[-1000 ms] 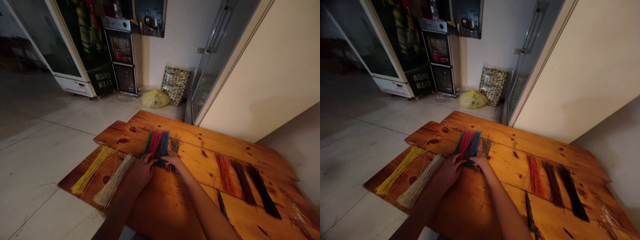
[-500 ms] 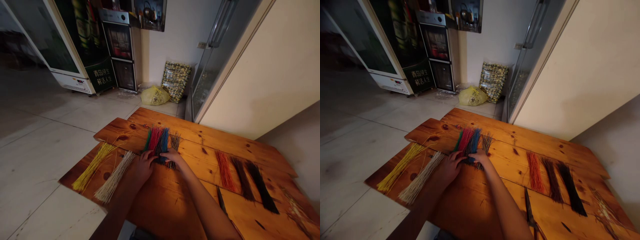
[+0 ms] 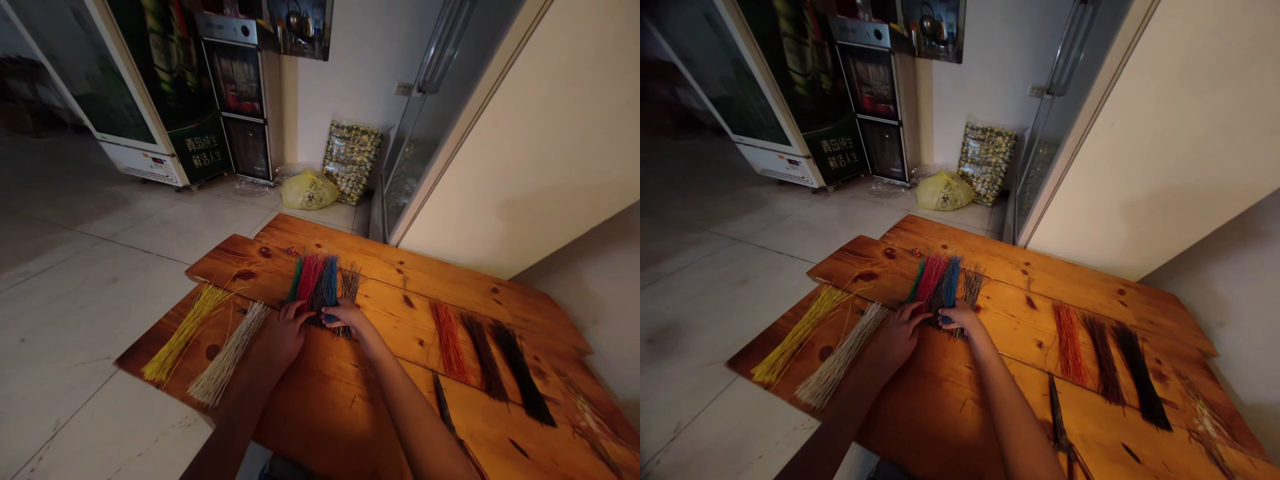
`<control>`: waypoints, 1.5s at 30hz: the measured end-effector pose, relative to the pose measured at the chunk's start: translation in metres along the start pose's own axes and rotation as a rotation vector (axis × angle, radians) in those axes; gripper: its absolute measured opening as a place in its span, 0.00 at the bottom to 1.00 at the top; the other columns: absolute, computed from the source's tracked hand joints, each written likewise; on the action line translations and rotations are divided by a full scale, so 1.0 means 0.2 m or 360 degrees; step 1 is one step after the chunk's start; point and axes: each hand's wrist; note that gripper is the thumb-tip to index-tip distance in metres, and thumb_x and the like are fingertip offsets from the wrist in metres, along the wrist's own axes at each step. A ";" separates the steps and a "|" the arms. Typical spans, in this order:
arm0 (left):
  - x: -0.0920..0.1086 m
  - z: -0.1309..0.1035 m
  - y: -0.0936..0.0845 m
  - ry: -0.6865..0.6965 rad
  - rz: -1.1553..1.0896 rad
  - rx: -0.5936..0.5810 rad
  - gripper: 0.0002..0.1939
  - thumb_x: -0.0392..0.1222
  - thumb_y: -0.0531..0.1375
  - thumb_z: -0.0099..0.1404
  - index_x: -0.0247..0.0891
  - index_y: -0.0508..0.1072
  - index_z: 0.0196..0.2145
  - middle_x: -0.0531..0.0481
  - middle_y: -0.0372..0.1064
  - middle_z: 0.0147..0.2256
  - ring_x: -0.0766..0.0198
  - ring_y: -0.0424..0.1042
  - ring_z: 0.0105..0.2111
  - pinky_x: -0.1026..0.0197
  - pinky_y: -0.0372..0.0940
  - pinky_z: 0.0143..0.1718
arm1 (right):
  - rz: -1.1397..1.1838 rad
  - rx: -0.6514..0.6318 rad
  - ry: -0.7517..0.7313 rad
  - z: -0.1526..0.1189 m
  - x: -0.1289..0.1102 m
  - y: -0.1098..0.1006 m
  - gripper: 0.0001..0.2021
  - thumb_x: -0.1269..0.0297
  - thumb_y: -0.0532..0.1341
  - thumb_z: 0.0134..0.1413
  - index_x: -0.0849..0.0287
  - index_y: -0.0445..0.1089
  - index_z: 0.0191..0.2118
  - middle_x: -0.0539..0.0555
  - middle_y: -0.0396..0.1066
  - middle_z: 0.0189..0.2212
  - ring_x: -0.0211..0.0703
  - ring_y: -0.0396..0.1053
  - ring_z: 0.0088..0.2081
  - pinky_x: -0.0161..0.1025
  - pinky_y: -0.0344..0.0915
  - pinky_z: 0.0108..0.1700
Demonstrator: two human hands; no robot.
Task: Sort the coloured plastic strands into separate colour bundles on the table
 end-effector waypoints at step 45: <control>0.10 0.18 -0.03 0.0597 0.0310 -0.0214 0.17 0.39 0.47 0.67 0.42 0.65 0.51 0.52 0.63 0.54 0.59 0.44 0.61 0.48 0.39 0.61 | -0.0220 0.0234 0.0164 0.04 0.03 -0.03 0.09 0.62 0.55 0.59 0.64 0.66 0.38 0.48 0.66 0.28 0.30 0.63 0.23 0.30 0.63 0.23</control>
Point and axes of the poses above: each hand's wrist, its own z-axis towards the middle knuckle, its own y-axis out of the palm, x = y × z
